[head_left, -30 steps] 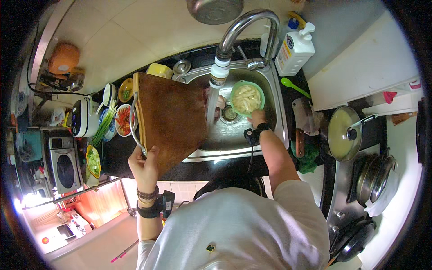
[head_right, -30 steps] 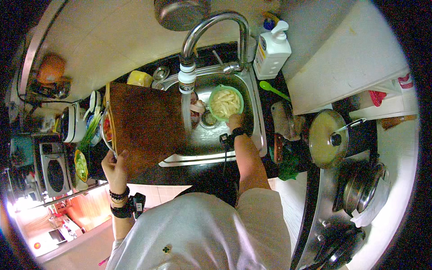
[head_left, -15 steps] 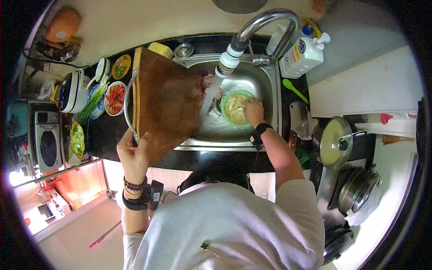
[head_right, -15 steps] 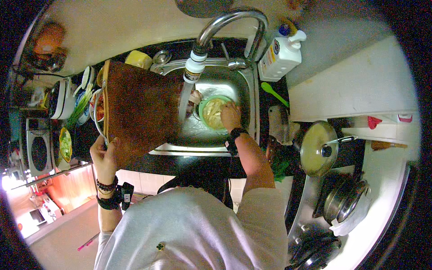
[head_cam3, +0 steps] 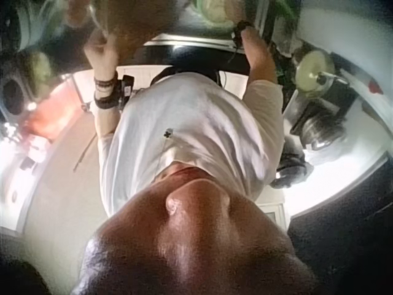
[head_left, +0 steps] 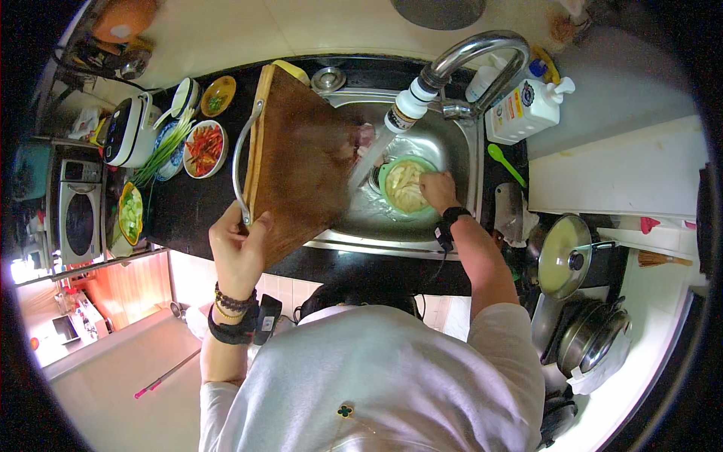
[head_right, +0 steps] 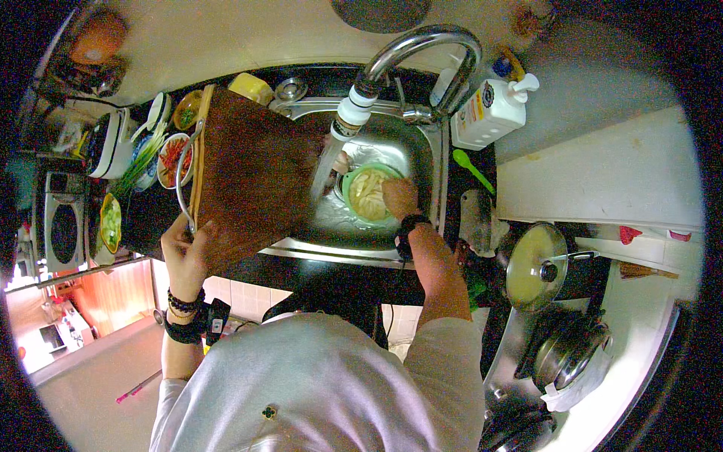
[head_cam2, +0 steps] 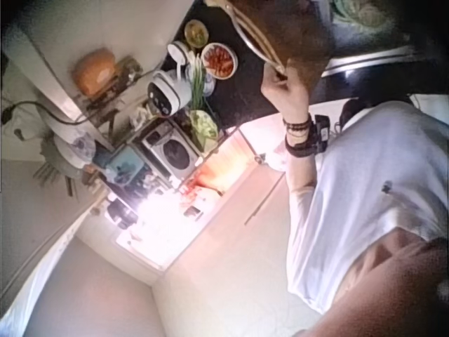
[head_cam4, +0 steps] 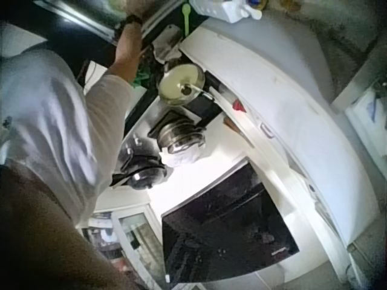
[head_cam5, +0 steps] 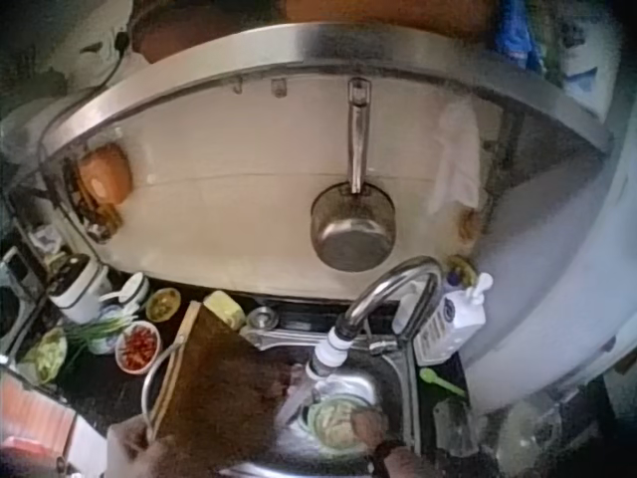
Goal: Washing and slicing meat and yellow vegetables on a cutting board.
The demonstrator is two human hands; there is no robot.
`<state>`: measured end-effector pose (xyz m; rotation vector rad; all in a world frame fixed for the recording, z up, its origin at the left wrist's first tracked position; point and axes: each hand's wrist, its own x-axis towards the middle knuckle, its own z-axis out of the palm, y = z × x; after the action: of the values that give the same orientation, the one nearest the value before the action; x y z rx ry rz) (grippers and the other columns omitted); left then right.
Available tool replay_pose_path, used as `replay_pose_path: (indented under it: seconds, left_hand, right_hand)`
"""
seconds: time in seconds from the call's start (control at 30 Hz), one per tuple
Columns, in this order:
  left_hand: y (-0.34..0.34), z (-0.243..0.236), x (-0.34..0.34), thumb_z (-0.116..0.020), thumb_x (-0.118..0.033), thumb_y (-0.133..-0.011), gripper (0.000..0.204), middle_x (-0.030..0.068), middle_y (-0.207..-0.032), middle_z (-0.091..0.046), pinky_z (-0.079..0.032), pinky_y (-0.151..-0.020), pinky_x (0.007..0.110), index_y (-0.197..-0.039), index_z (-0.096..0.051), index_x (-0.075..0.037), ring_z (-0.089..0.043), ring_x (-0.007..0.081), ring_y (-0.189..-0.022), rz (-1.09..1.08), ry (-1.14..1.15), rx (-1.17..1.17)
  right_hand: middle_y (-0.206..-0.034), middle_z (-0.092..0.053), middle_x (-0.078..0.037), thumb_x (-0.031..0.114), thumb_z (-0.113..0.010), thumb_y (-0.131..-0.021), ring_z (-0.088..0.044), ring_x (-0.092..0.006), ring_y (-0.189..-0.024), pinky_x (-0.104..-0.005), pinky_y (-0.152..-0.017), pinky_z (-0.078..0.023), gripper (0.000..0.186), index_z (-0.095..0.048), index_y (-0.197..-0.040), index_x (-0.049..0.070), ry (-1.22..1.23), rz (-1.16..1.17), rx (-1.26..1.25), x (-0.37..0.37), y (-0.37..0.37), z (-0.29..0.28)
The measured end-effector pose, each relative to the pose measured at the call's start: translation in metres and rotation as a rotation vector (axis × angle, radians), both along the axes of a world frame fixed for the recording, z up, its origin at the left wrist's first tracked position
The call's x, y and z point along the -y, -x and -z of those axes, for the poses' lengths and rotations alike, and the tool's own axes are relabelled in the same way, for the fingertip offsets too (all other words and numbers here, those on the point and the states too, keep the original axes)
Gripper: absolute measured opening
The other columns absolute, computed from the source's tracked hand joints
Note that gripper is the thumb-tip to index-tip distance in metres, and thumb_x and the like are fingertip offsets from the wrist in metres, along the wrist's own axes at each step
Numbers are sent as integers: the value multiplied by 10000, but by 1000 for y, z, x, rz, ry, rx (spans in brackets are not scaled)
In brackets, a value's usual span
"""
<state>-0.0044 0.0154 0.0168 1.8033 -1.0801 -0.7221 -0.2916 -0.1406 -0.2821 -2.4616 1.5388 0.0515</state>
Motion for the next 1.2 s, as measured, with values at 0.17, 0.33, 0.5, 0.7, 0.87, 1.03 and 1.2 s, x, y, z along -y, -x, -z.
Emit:
replay_pose_path:
  seconds: [0.17,0.33,0.5,0.7,0.87,1.03,1.2]
  left_hand:
    - [-3,1,-2,-543,-13,-764,90,9,-660,-537,-365,-552,203,-819,-564,55,-435,44,-628,32,22,53]
    - [4,-10,0,-537,-27,-776,84,-4,-647,-521,-347,-539,196,-800,-557,51,-419,45,-607,15,35,22]
    - [6,-21,-1,-532,-28,-776,75,-15,-643,-505,-328,-525,187,-795,-550,42,-401,40,-596,9,-11,52]
    - [8,-23,-9,-544,-37,-770,114,-7,-666,-528,-335,-537,191,-847,-568,43,-412,43,-607,-32,26,41]
    - [7,-23,-19,-552,-29,-768,119,-8,-681,-532,-339,-542,198,-863,-568,41,-415,46,-610,-10,44,141]
    - [-10,-30,-27,-563,-43,-791,258,14,-772,-582,-378,-589,184,-1038,-554,30,-476,55,-680,46,9,113]
    - [-49,-19,-44,-614,-91,-791,283,42,-897,-600,-413,-677,217,-1046,-571,23,-522,99,-780,-8,74,66]
  right_hand:
    - [-713,-600,-129,193,-551,-743,-573,-291,-706,-396,-719,-403,138,-613,-684,85,-88,28,39,-3,-7,-29]
    - [-642,-589,-131,133,-566,-747,-582,-203,-614,-340,-584,-460,131,-601,-695,18,-618,146,729,-11,-92,-32]
    - [-669,-619,-113,109,-566,-735,-596,-220,-632,-343,-604,-481,103,-621,-711,25,-941,344,860,-1,-124,-25]
    - [-848,-603,-172,88,-525,-690,-556,-338,-848,-434,-796,-405,164,-606,-816,23,244,-220,192,75,-67,-105]
    - [-1000,-582,-210,115,-456,-733,-483,-292,-1054,-438,-930,-345,285,-608,-932,-20,639,-249,-184,132,-32,-99]
    - [-1005,-569,-216,178,-497,-744,-512,-317,-1000,-431,-882,-382,300,-591,-961,-6,389,-119,48,105,-28,-103]
    - [-966,-575,-141,175,-566,-757,-533,-299,-921,-411,-827,-400,264,-576,-980,34,313,-52,463,-68,-48,-122]
